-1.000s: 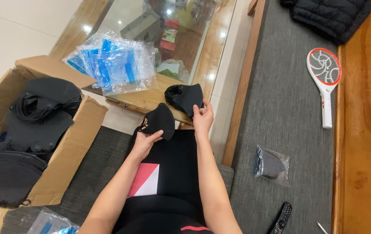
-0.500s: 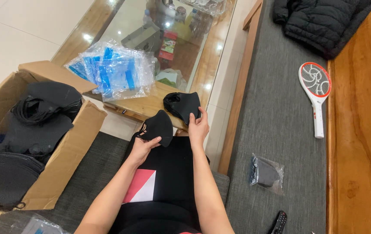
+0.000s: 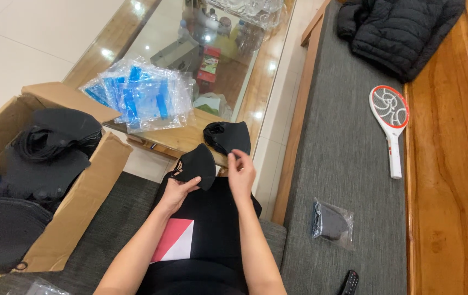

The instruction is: Inspecting and unfolding black fabric face masks from a cardboard box

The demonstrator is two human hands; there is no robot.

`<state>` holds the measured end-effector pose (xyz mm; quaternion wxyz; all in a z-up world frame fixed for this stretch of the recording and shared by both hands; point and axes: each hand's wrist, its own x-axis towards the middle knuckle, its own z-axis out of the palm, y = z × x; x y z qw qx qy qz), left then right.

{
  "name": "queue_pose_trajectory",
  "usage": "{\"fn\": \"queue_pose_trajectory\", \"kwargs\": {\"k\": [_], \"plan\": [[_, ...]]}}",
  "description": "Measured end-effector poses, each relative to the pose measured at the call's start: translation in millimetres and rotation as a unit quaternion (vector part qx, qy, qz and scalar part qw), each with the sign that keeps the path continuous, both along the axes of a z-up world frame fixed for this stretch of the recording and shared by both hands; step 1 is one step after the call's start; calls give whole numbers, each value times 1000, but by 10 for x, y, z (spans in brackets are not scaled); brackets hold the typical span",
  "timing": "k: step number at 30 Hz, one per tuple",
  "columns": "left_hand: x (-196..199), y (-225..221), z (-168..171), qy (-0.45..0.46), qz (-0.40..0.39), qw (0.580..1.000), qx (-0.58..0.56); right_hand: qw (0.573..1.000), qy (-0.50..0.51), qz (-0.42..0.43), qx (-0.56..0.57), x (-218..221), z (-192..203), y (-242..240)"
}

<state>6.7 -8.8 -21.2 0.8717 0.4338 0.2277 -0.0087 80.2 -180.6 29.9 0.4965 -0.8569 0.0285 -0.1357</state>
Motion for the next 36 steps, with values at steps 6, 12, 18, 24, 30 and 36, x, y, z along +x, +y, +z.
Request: {"fn": "queue_pose_trajectory", "kwargs": {"k": [6,12,18,24,30,36], "plan": [[-23,-6,-40,-8,-7,1000,8,989,110,94,37,-429,102,236],[-21,-11,-169,-18,-17,1000,-5,982,129,101,90,-393,-212,193],[-59,-12,136,-19,-17,1000,16,980,138,113,85,-466,6,170],[-29,0,-248,-31,-31,998,35,987,76,132,61,-418,185,208],[-11,20,-315,-37,-35,998,41,987,4,152,45,-383,501,301],[-2,35,-414,-40,-41,997,43,985,-109,125,-54,-370,369,318]]}}
